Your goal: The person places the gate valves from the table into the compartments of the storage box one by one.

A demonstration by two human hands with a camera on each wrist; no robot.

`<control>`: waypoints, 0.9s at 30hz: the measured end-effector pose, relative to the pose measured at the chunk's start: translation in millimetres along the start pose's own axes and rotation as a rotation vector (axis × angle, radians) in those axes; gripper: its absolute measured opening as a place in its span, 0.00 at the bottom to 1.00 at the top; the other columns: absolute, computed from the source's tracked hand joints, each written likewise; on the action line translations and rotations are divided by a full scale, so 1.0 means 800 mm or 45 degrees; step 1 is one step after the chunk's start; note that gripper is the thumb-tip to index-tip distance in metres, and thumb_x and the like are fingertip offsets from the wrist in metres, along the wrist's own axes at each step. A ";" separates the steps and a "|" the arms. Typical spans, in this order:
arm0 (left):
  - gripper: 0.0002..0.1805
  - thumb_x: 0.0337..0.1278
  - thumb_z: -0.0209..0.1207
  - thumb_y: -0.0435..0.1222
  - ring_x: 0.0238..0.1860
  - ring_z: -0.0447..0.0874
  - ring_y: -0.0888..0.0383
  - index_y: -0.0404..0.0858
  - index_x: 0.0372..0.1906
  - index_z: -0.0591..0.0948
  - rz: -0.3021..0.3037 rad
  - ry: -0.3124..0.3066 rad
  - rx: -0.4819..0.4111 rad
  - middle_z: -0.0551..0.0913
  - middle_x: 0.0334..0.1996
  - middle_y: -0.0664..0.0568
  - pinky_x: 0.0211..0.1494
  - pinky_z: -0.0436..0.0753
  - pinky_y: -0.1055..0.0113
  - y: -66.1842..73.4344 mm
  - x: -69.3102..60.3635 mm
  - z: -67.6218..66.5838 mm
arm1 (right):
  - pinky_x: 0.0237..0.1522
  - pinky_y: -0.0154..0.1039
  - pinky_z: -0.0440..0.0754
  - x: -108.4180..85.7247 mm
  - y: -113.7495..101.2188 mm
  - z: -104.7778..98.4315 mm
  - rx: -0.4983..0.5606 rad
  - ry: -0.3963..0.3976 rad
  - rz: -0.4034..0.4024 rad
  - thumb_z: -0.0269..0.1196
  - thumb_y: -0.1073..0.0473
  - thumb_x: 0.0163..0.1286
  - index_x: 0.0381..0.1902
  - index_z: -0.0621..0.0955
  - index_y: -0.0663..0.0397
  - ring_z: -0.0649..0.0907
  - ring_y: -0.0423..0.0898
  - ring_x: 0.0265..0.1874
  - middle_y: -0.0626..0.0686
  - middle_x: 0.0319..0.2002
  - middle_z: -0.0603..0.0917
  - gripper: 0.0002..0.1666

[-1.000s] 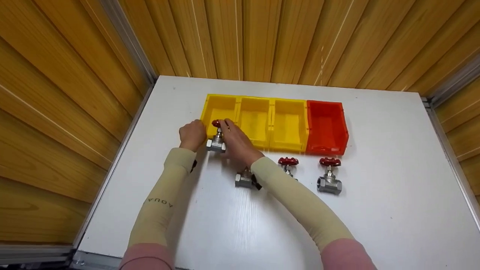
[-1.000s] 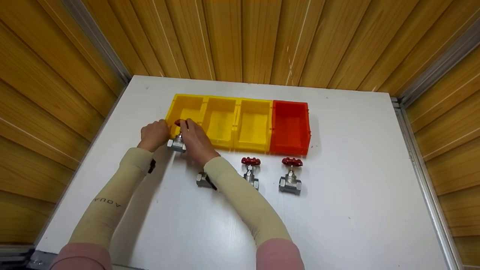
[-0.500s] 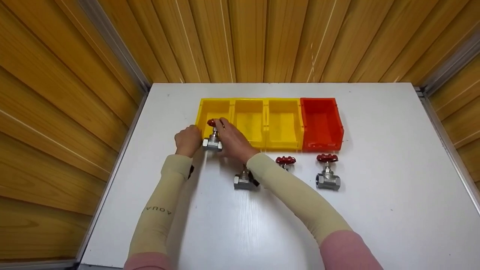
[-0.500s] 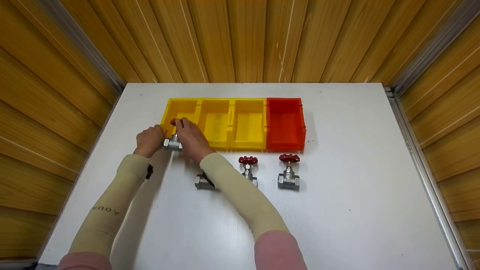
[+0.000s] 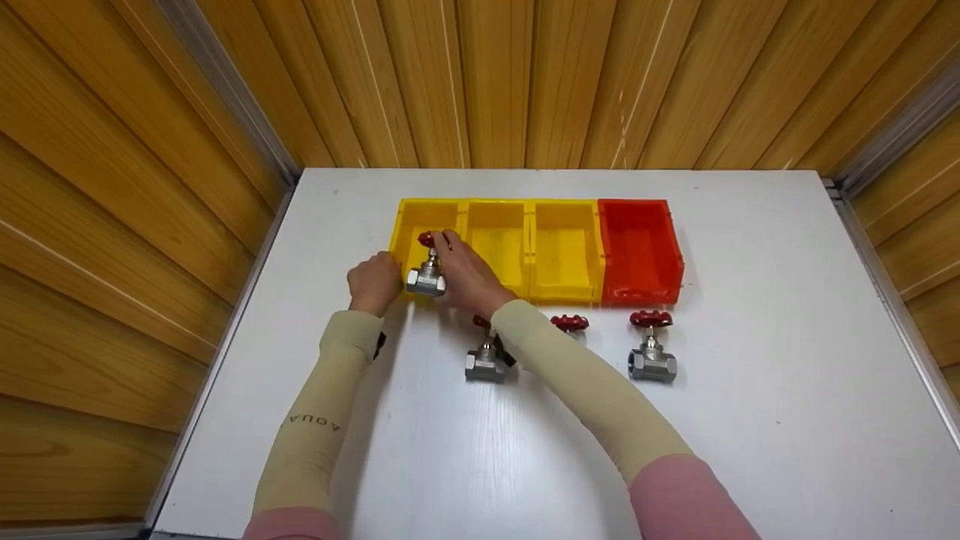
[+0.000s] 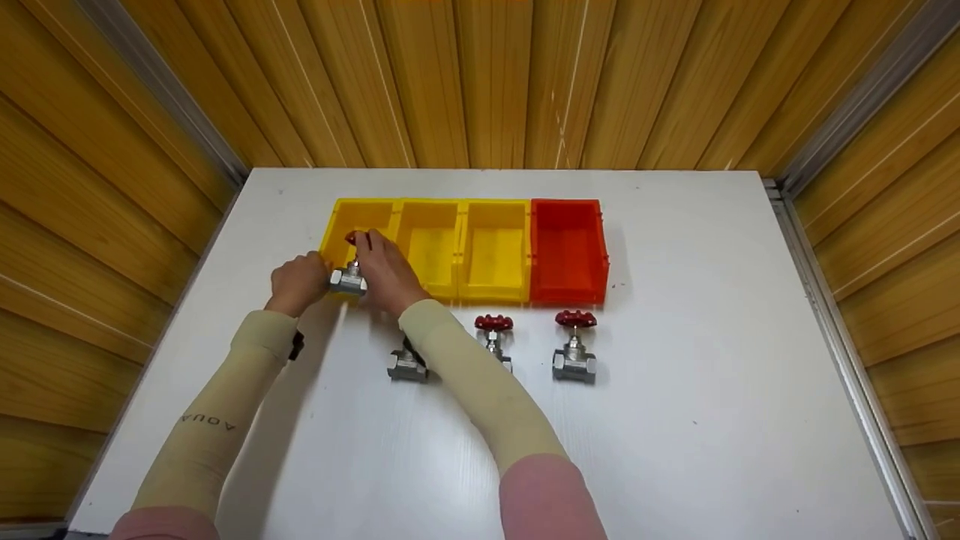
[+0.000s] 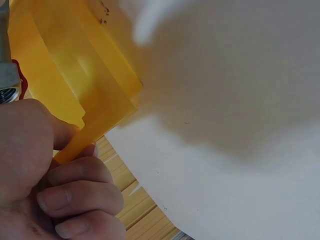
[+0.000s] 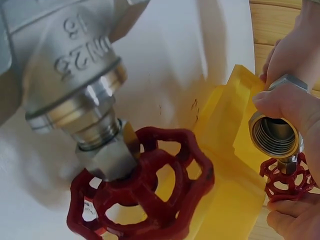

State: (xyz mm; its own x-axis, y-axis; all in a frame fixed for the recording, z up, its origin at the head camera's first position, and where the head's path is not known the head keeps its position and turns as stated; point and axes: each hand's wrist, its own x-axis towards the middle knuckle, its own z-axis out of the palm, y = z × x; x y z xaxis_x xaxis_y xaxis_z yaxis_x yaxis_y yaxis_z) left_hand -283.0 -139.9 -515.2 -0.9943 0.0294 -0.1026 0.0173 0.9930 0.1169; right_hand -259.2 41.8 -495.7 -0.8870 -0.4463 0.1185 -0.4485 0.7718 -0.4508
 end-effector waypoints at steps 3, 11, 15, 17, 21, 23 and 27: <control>0.13 0.68 0.48 0.36 0.34 0.86 0.42 0.29 0.40 0.77 0.001 -0.005 0.007 0.83 0.32 0.38 0.36 0.83 0.49 -0.001 0.001 -0.002 | 0.68 0.44 0.68 0.003 0.002 -0.002 0.004 -0.017 0.023 0.77 0.53 0.49 0.73 0.53 0.56 0.69 0.54 0.67 0.61 0.72 0.58 0.61; 0.13 0.66 0.49 0.35 0.34 0.85 0.43 0.28 0.41 0.77 -0.003 -0.030 -0.035 0.84 0.33 0.37 0.36 0.83 0.49 -0.002 0.003 -0.002 | 0.69 0.43 0.66 0.007 0.005 -0.002 0.007 0.001 0.020 0.75 0.56 0.53 0.74 0.52 0.54 0.68 0.52 0.68 0.59 0.72 0.58 0.59; 0.12 0.66 0.50 0.35 0.34 0.85 0.42 0.28 0.41 0.77 -0.007 -0.028 -0.042 0.83 0.33 0.37 0.36 0.83 0.49 -0.003 0.004 -0.002 | 0.69 0.42 0.66 0.011 0.005 -0.001 0.005 -0.020 0.027 0.76 0.56 0.51 0.75 0.51 0.54 0.67 0.52 0.69 0.59 0.72 0.57 0.62; 0.13 0.66 0.50 0.35 0.33 0.85 0.43 0.27 0.41 0.77 0.000 -0.032 -0.030 0.83 0.33 0.37 0.35 0.83 0.49 -0.004 0.004 -0.002 | 0.69 0.42 0.66 0.013 0.006 -0.001 0.003 -0.023 0.030 0.76 0.55 0.50 0.75 0.51 0.55 0.68 0.52 0.68 0.59 0.72 0.58 0.63; 0.13 0.67 0.49 0.35 0.33 0.84 0.43 0.26 0.43 0.76 0.024 -0.049 -0.001 0.82 0.32 0.36 0.35 0.83 0.49 -0.004 0.003 -0.004 | 0.68 0.40 0.69 0.016 0.007 0.000 -0.030 -0.006 0.018 0.77 0.56 0.49 0.74 0.53 0.55 0.70 0.50 0.66 0.58 0.70 0.60 0.62; 0.14 0.68 0.49 0.35 0.33 0.84 0.43 0.26 0.43 0.76 0.027 -0.053 0.003 0.82 0.33 0.36 0.35 0.83 0.49 -0.004 0.004 -0.004 | 0.67 0.40 0.69 0.017 0.007 0.000 -0.044 0.001 0.008 0.77 0.57 0.49 0.73 0.53 0.55 0.71 0.50 0.65 0.58 0.69 0.61 0.61; 0.13 0.67 0.49 0.35 0.31 0.83 0.44 0.26 0.42 0.76 0.021 -0.066 -0.009 0.82 0.32 0.37 0.36 0.83 0.49 -0.003 0.006 -0.003 | 0.67 0.39 0.69 0.018 0.008 -0.002 -0.024 -0.003 0.020 0.76 0.58 0.50 0.74 0.53 0.54 0.71 0.48 0.63 0.56 0.68 0.62 0.60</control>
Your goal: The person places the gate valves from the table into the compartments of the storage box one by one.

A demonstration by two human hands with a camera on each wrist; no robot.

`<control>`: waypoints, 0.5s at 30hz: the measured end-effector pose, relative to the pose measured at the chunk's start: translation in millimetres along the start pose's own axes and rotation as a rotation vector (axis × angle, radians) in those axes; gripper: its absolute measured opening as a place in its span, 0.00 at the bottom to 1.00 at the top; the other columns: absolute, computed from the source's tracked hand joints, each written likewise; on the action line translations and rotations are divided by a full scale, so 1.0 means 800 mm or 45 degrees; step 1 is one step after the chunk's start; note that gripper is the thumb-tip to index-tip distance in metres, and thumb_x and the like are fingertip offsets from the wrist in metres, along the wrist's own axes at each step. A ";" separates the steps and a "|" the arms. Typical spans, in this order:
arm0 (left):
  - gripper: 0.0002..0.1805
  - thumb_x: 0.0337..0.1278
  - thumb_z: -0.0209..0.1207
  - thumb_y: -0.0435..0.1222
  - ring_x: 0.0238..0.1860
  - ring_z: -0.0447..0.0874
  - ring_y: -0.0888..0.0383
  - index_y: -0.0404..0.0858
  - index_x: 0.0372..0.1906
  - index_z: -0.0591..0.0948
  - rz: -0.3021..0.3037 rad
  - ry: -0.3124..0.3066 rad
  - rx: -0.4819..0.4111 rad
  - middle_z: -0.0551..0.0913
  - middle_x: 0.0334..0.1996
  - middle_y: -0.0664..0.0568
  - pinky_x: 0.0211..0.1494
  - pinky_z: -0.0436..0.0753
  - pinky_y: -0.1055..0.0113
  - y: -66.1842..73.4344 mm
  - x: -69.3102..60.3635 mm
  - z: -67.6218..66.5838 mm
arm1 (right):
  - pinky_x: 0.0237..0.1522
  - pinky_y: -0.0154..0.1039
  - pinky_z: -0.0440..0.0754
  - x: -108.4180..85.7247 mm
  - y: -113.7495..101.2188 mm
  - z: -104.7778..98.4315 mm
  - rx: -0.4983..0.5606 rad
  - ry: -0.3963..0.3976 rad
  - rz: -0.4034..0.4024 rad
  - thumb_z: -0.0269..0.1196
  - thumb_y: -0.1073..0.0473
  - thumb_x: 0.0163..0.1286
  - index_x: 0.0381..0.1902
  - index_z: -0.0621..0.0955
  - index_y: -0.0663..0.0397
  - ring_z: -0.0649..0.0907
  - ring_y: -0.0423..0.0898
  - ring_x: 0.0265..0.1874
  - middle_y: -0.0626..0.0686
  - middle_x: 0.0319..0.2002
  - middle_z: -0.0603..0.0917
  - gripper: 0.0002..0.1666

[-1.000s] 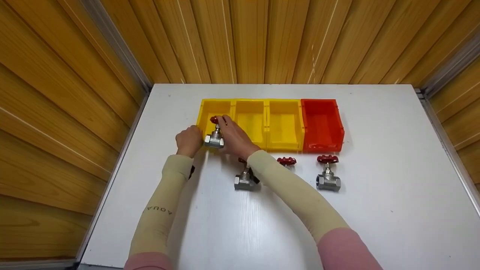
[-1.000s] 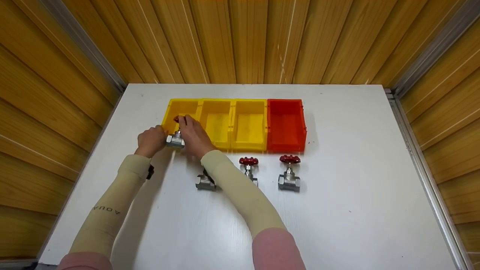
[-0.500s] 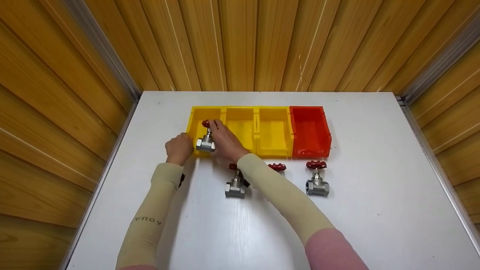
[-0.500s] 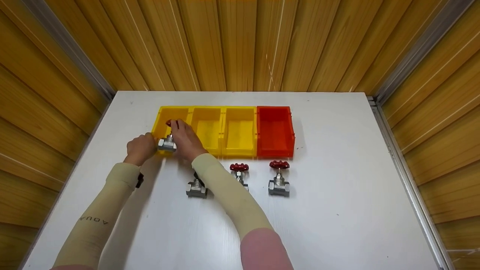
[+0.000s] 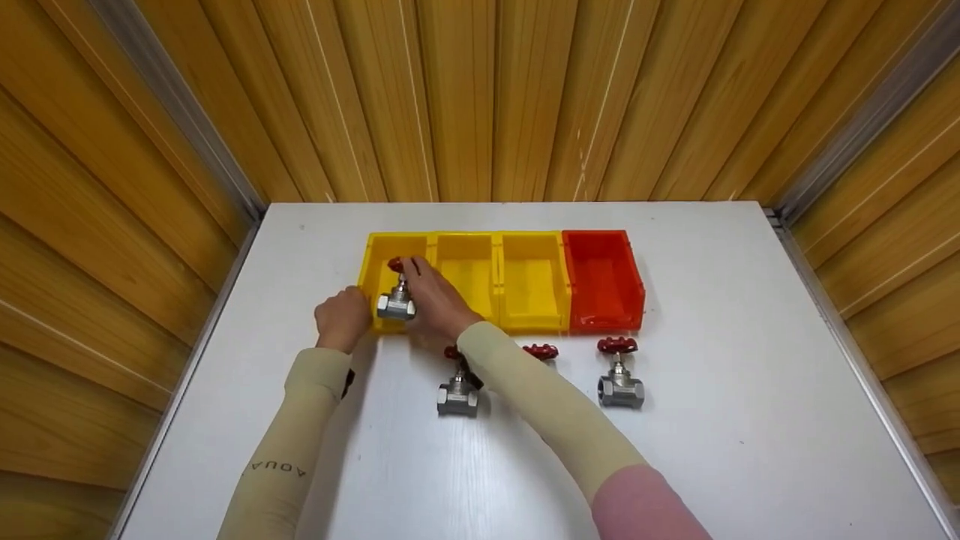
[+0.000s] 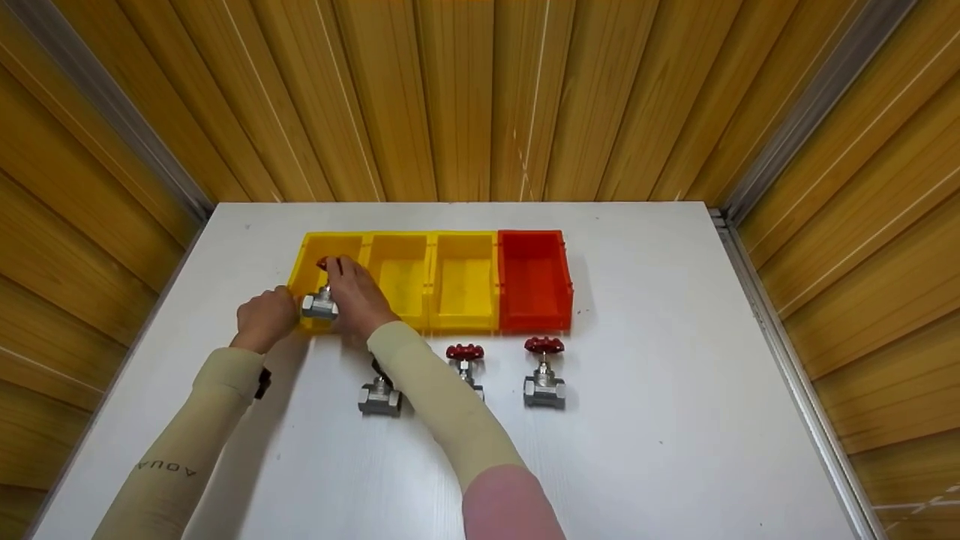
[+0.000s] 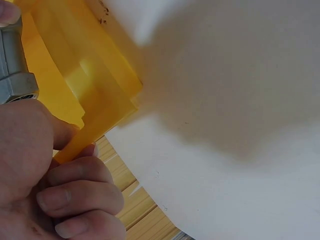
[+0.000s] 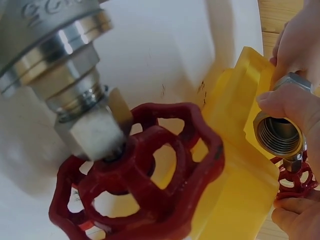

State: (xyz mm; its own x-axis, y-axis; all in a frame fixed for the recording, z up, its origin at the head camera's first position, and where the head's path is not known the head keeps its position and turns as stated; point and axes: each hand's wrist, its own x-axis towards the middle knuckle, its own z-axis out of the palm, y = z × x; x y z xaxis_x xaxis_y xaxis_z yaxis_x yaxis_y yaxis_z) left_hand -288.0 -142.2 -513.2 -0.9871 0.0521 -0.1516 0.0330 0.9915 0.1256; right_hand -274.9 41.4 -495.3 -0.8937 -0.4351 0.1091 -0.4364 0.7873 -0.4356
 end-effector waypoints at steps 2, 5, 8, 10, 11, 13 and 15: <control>0.13 0.67 0.49 0.35 0.30 0.82 0.45 0.27 0.41 0.76 -0.002 0.002 -0.015 0.82 0.30 0.37 0.35 0.83 0.50 -0.001 0.000 0.000 | 0.67 0.38 0.69 0.002 0.000 0.001 0.006 0.008 0.001 0.76 0.59 0.50 0.73 0.54 0.53 0.72 0.46 0.61 0.54 0.67 0.63 0.59; 0.12 0.66 0.49 0.34 0.28 0.81 0.47 0.27 0.39 0.76 -0.001 0.009 -0.030 0.81 0.29 0.38 0.32 0.82 0.51 -0.001 -0.001 -0.001 | 0.66 0.37 0.70 0.005 0.000 0.003 -0.011 0.020 -0.012 0.76 0.60 0.50 0.73 0.54 0.53 0.72 0.46 0.60 0.54 0.65 0.64 0.58; 0.11 0.66 0.49 0.34 0.27 0.80 0.48 0.27 0.39 0.76 -0.004 0.011 -0.030 0.81 0.28 0.39 0.32 0.82 0.52 -0.002 -0.001 0.000 | 0.67 0.37 0.69 0.008 0.002 0.007 -0.024 0.015 -0.023 0.75 0.60 0.51 0.73 0.54 0.53 0.72 0.45 0.60 0.54 0.65 0.64 0.58; 0.12 0.67 0.49 0.35 0.26 0.79 0.49 0.28 0.39 0.76 -0.004 0.000 -0.020 0.80 0.27 0.40 0.31 0.82 0.52 -0.002 -0.001 0.001 | 0.66 0.36 0.70 0.009 0.003 0.010 -0.017 0.005 -0.019 0.76 0.61 0.50 0.72 0.55 0.52 0.72 0.44 0.59 0.53 0.64 0.65 0.58; 0.12 0.68 0.49 0.35 0.26 0.78 0.49 0.27 0.39 0.76 -0.002 -0.003 -0.017 0.80 0.27 0.40 0.32 0.82 0.52 -0.002 0.000 0.002 | 0.66 0.36 0.70 0.010 0.003 0.010 -0.019 0.003 -0.013 0.76 0.61 0.50 0.72 0.55 0.51 0.72 0.44 0.59 0.52 0.64 0.64 0.58; 0.12 0.68 0.49 0.35 0.26 0.77 0.50 0.27 0.40 0.75 0.003 -0.009 -0.010 0.79 0.27 0.41 0.31 0.82 0.53 -0.002 0.001 0.002 | 0.65 0.36 0.71 0.011 0.003 0.011 -0.021 0.001 -0.002 0.77 0.60 0.48 0.71 0.56 0.51 0.73 0.43 0.58 0.52 0.63 0.65 0.57; 0.13 0.69 0.48 0.35 0.25 0.76 0.50 0.27 0.41 0.75 0.003 -0.013 -0.009 0.79 0.27 0.41 0.31 0.81 0.53 -0.001 0.002 0.001 | 0.64 0.36 0.72 0.013 0.003 0.009 -0.033 0.010 0.001 0.78 0.59 0.47 0.69 0.57 0.51 0.73 0.44 0.57 0.52 0.62 0.65 0.57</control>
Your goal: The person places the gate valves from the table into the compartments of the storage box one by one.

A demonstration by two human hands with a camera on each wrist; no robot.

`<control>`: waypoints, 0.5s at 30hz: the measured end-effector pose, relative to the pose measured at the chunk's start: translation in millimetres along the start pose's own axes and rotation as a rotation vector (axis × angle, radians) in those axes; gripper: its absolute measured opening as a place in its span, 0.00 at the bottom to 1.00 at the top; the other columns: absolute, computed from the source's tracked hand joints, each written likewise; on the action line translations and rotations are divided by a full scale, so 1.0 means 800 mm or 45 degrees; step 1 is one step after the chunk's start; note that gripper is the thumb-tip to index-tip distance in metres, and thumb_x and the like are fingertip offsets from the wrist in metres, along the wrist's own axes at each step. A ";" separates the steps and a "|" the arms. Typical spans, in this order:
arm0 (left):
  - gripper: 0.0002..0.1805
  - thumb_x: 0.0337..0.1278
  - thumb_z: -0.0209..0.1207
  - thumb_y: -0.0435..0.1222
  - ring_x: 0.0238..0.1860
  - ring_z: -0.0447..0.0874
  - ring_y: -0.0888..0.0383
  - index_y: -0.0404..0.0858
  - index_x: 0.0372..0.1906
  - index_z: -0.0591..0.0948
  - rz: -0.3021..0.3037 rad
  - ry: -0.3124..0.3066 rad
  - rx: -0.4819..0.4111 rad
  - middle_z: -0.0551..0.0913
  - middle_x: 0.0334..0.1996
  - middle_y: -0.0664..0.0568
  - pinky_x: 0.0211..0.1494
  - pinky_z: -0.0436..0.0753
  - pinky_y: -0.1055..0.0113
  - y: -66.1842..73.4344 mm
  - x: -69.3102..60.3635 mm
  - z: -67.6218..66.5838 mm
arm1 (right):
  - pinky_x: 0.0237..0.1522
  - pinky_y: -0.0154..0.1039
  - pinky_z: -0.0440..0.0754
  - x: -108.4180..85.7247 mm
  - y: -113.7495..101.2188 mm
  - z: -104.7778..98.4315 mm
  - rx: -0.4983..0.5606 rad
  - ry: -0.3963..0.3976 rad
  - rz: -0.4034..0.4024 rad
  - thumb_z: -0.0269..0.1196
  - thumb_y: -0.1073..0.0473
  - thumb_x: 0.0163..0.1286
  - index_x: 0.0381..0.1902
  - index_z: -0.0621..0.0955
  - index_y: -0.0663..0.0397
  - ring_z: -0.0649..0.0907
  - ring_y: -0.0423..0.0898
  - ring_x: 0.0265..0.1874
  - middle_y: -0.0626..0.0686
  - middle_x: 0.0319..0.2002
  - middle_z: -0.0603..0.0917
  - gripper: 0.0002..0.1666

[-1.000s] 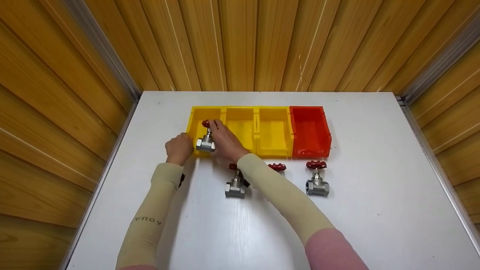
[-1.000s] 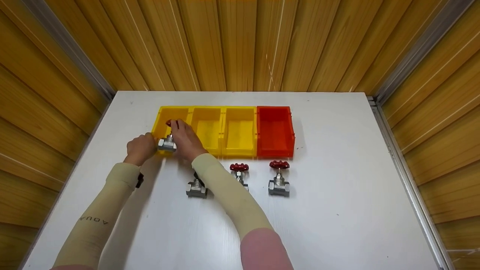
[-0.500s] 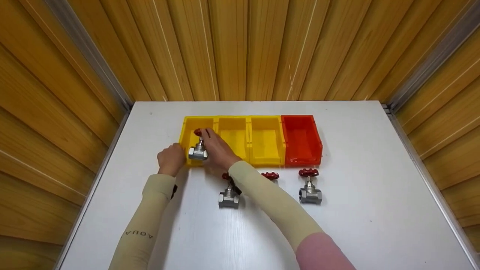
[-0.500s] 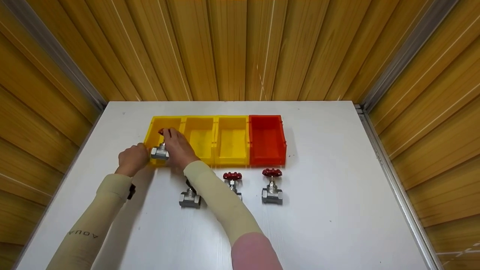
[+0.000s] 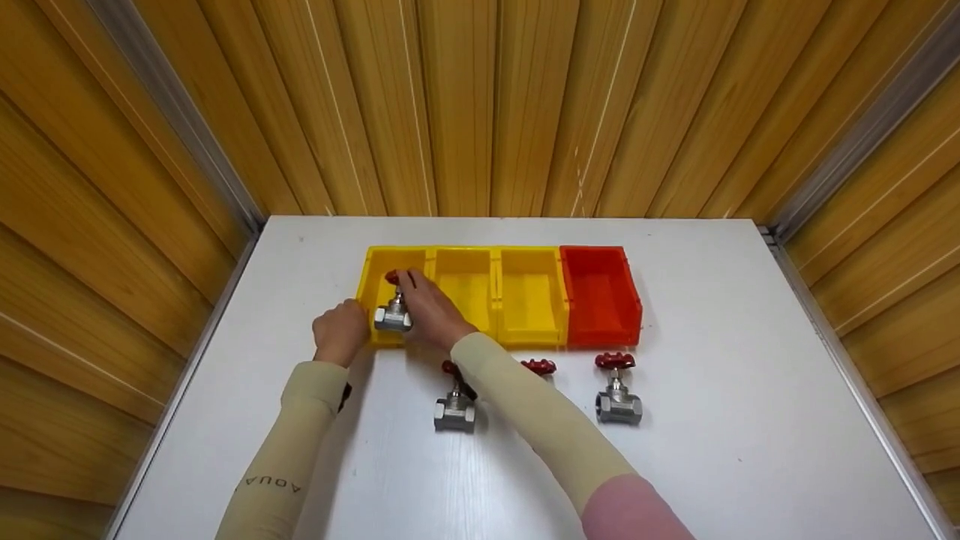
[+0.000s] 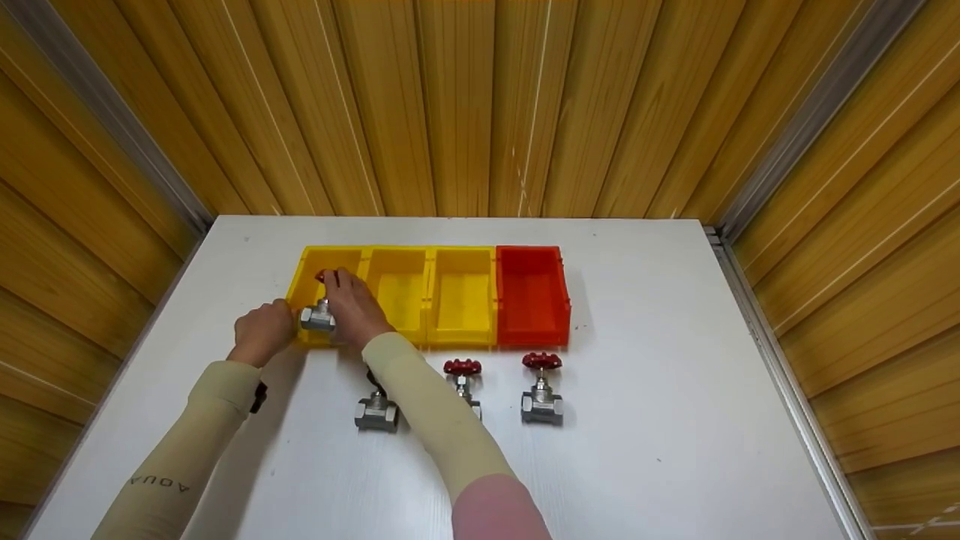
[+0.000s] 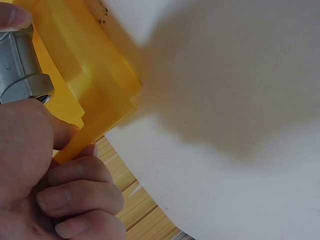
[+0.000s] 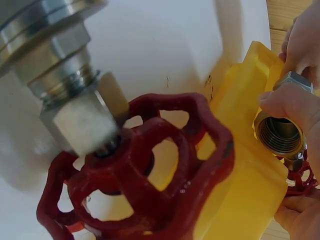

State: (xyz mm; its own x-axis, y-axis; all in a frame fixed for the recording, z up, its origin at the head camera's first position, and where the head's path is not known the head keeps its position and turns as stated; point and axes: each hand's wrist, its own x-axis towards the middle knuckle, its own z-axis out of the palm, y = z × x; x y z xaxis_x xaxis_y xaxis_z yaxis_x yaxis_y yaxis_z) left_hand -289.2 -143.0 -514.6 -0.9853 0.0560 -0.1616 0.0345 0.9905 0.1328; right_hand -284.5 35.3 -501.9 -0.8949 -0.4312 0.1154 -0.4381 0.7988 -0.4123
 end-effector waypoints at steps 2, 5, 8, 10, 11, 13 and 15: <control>0.13 0.69 0.49 0.35 0.25 0.76 0.51 0.27 0.41 0.75 -0.006 -0.008 0.007 0.79 0.27 0.41 0.32 0.81 0.53 -0.002 -0.004 0.001 | 0.63 0.37 0.73 0.000 -0.002 0.004 -0.007 0.007 -0.005 0.78 0.57 0.46 0.68 0.58 0.51 0.74 0.45 0.57 0.53 0.61 0.66 0.57; 0.13 0.69 0.49 0.36 0.27 0.79 0.49 0.27 0.41 0.75 -0.012 -0.010 0.016 0.80 0.27 0.40 0.32 0.82 0.52 -0.004 -0.009 0.002 | 0.62 0.38 0.75 0.001 -0.004 0.009 -0.020 0.027 -0.021 0.79 0.56 0.44 0.66 0.59 0.53 0.75 0.46 0.56 0.54 0.59 0.68 0.56; 0.13 0.68 0.50 0.35 0.29 0.82 0.46 0.27 0.41 0.76 -0.013 -0.002 0.032 0.81 0.29 0.39 0.33 0.83 0.51 -0.006 -0.012 0.003 | 0.63 0.38 0.74 0.002 -0.006 0.012 -0.012 0.009 -0.006 0.79 0.56 0.45 0.66 0.59 0.52 0.74 0.46 0.56 0.54 0.59 0.67 0.55; 0.13 0.68 0.50 0.35 0.29 0.83 0.46 0.27 0.41 0.76 -0.017 0.004 0.036 0.82 0.29 0.39 0.34 0.83 0.51 -0.005 -0.012 0.003 | 0.64 0.38 0.73 0.003 -0.005 0.012 -0.007 -0.007 0.000 0.78 0.57 0.47 0.67 0.58 0.53 0.74 0.47 0.57 0.55 0.60 0.66 0.55; 0.13 0.68 0.50 0.35 0.29 0.83 0.46 0.27 0.40 0.76 -0.017 0.012 0.039 0.82 0.29 0.39 0.34 0.83 0.51 -0.004 -0.011 0.003 | 0.64 0.38 0.73 0.004 -0.005 0.012 -0.008 -0.010 0.003 0.78 0.57 0.47 0.67 0.57 0.53 0.73 0.47 0.57 0.55 0.61 0.66 0.56; 0.12 0.68 0.50 0.35 0.29 0.83 0.46 0.27 0.40 0.76 -0.006 0.026 0.043 0.81 0.29 0.39 0.33 0.83 0.51 -0.001 -0.009 0.002 | 0.65 0.38 0.72 0.006 -0.002 0.009 -0.005 -0.008 0.023 0.78 0.58 0.48 0.69 0.56 0.53 0.72 0.47 0.59 0.55 0.62 0.65 0.57; 0.12 0.67 0.50 0.35 0.29 0.82 0.47 0.27 0.40 0.76 0.013 0.049 0.035 0.81 0.29 0.39 0.32 0.82 0.52 0.003 -0.006 0.001 | 0.66 0.39 0.70 0.008 0.000 0.006 0.002 0.002 0.054 0.78 0.59 0.48 0.71 0.55 0.53 0.71 0.47 0.61 0.56 0.65 0.63 0.59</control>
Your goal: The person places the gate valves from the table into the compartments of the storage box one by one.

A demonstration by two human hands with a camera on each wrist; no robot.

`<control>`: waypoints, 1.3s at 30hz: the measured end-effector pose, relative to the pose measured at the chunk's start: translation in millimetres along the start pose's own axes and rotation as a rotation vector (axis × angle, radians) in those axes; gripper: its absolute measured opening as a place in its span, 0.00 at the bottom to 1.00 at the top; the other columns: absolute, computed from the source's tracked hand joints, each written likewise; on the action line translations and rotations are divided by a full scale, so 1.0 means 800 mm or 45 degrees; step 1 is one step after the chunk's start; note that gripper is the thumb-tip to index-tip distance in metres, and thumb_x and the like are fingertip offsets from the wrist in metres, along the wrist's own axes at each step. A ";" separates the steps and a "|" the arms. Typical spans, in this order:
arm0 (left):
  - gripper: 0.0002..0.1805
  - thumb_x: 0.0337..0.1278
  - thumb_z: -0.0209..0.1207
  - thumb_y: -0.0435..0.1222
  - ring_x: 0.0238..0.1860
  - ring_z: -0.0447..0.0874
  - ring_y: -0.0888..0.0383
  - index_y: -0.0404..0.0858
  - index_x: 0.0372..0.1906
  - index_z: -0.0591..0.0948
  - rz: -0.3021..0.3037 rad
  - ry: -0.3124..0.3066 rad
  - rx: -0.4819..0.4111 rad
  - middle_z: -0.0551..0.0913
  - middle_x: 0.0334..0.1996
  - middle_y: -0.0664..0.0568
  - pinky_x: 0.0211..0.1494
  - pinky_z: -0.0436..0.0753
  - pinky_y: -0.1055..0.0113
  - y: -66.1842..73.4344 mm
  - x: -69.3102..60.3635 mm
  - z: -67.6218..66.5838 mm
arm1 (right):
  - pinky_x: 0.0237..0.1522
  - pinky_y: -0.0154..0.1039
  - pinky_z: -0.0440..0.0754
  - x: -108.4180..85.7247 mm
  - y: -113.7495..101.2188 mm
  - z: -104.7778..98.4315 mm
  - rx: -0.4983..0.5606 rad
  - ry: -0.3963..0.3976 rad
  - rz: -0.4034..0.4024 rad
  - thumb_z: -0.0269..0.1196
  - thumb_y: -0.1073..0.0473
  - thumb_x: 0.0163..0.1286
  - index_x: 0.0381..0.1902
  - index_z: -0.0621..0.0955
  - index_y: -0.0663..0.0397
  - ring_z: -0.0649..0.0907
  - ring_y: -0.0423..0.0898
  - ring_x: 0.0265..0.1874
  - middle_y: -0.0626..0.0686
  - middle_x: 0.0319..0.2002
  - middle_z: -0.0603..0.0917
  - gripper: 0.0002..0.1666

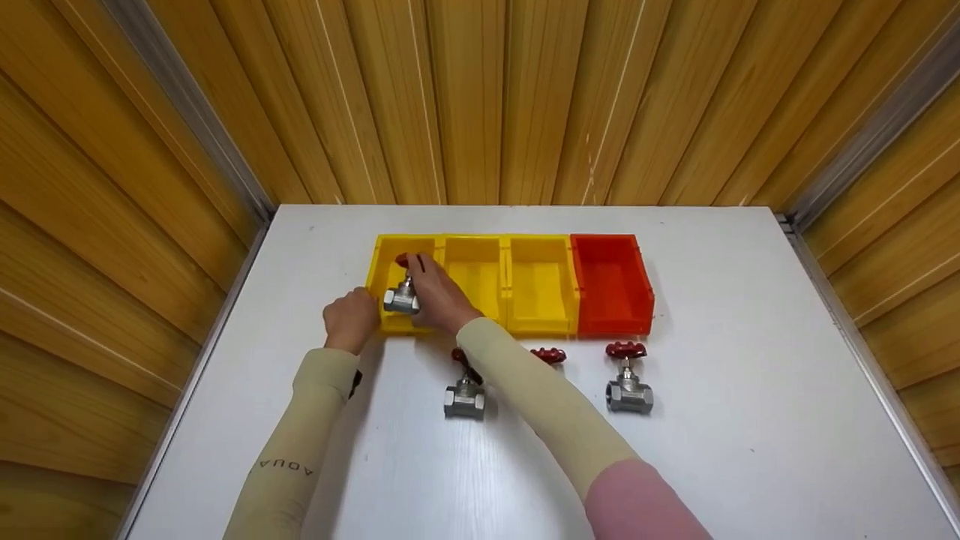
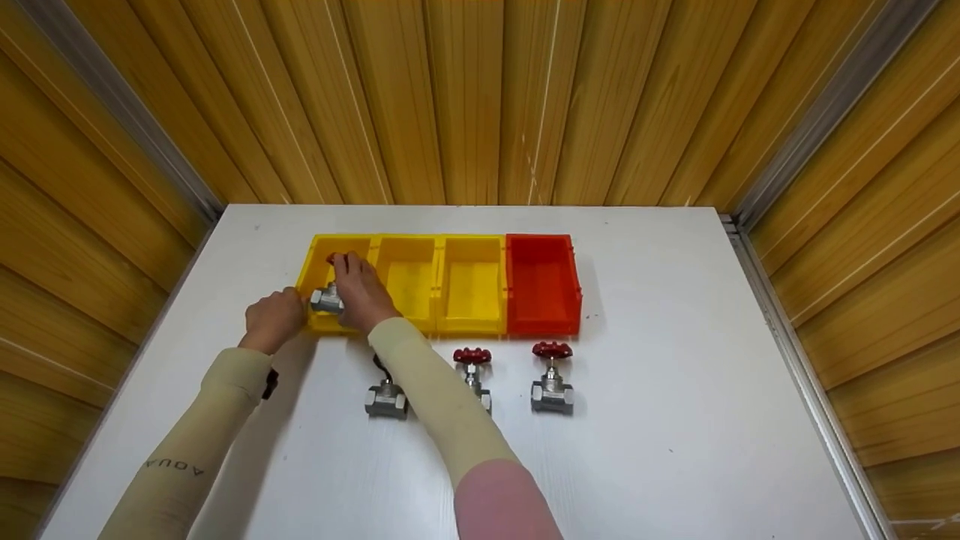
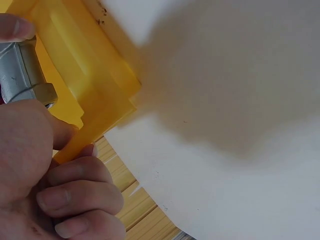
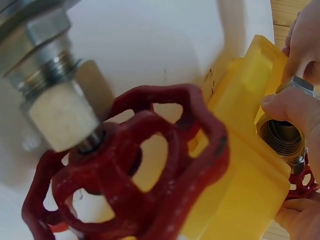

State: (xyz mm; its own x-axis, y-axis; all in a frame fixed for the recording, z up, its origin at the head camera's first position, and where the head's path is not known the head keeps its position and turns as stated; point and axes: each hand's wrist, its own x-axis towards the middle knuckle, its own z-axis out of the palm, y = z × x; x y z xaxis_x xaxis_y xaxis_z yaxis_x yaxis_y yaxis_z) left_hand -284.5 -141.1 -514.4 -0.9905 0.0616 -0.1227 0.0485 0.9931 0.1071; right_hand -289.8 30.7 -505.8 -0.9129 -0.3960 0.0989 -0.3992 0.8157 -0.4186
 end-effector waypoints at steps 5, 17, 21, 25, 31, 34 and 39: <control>0.12 0.67 0.50 0.34 0.29 0.82 0.48 0.28 0.40 0.77 -0.010 0.005 -0.007 0.81 0.29 0.39 0.31 0.82 0.52 0.003 0.002 -0.002 | 0.69 0.41 0.66 0.005 0.001 -0.004 0.057 -0.054 0.068 0.77 0.60 0.49 0.75 0.50 0.51 0.67 0.49 0.67 0.57 0.71 0.57 0.63; 0.12 0.68 0.49 0.35 0.32 0.85 0.45 0.28 0.41 0.76 -0.020 -0.020 0.000 0.83 0.31 0.39 0.34 0.83 0.51 0.013 0.004 -0.007 | 0.69 0.39 0.67 0.007 0.007 -0.014 0.076 -0.042 0.075 0.76 0.61 0.49 0.72 0.52 0.52 0.69 0.48 0.63 0.56 0.67 0.61 0.60; 0.13 0.69 0.48 0.36 0.32 0.85 0.45 0.28 0.41 0.77 -0.004 -0.003 -0.014 0.83 0.31 0.39 0.34 0.83 0.51 0.019 0.007 -0.008 | 0.69 0.40 0.67 0.007 0.012 -0.019 0.097 -0.045 0.089 0.76 0.61 0.50 0.73 0.52 0.52 0.69 0.48 0.62 0.55 0.67 0.61 0.60; 0.13 0.68 0.48 0.36 0.31 0.85 0.44 0.29 0.39 0.78 0.018 0.018 -0.032 0.83 0.29 0.39 0.32 0.83 0.50 0.023 0.008 -0.008 | 0.70 0.41 0.65 0.007 0.017 -0.022 0.102 -0.067 0.094 0.76 0.60 0.50 0.74 0.51 0.53 0.68 0.49 0.64 0.56 0.68 0.59 0.62; 0.14 0.70 0.47 0.36 0.31 0.85 0.44 0.28 0.39 0.77 0.036 0.027 -0.034 0.83 0.30 0.39 0.33 0.83 0.50 0.029 0.012 -0.011 | 0.71 0.42 0.64 0.013 0.024 -0.028 0.035 -0.079 0.095 0.76 0.59 0.51 0.74 0.51 0.54 0.68 0.50 0.65 0.58 0.69 0.59 0.61; 0.15 0.70 0.46 0.37 0.32 0.85 0.44 0.28 0.40 0.77 0.030 0.032 -0.039 0.83 0.30 0.39 0.34 0.83 0.49 0.028 0.012 -0.012 | 0.71 0.42 0.63 0.017 0.023 -0.028 0.027 -0.092 0.110 0.75 0.58 0.52 0.75 0.50 0.52 0.67 0.50 0.65 0.57 0.70 0.58 0.61; 0.14 0.69 0.48 0.36 0.31 0.84 0.46 0.28 0.41 0.77 0.028 0.004 0.003 0.82 0.30 0.39 0.34 0.83 0.51 0.023 0.007 -0.007 | 0.72 0.42 0.62 0.016 0.020 -0.018 0.023 -0.123 0.146 0.74 0.57 0.54 0.75 0.50 0.48 0.66 0.49 0.66 0.54 0.72 0.56 0.60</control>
State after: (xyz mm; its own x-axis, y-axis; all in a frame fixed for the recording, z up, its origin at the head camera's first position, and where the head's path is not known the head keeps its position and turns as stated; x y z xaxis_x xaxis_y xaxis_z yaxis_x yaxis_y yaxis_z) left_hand -290.3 -123.1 -507.5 -0.9896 0.0832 -0.1172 0.0706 0.9917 0.1075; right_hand -309.1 44.6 -498.4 -0.9396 -0.3402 -0.0371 -0.2906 0.8505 -0.4385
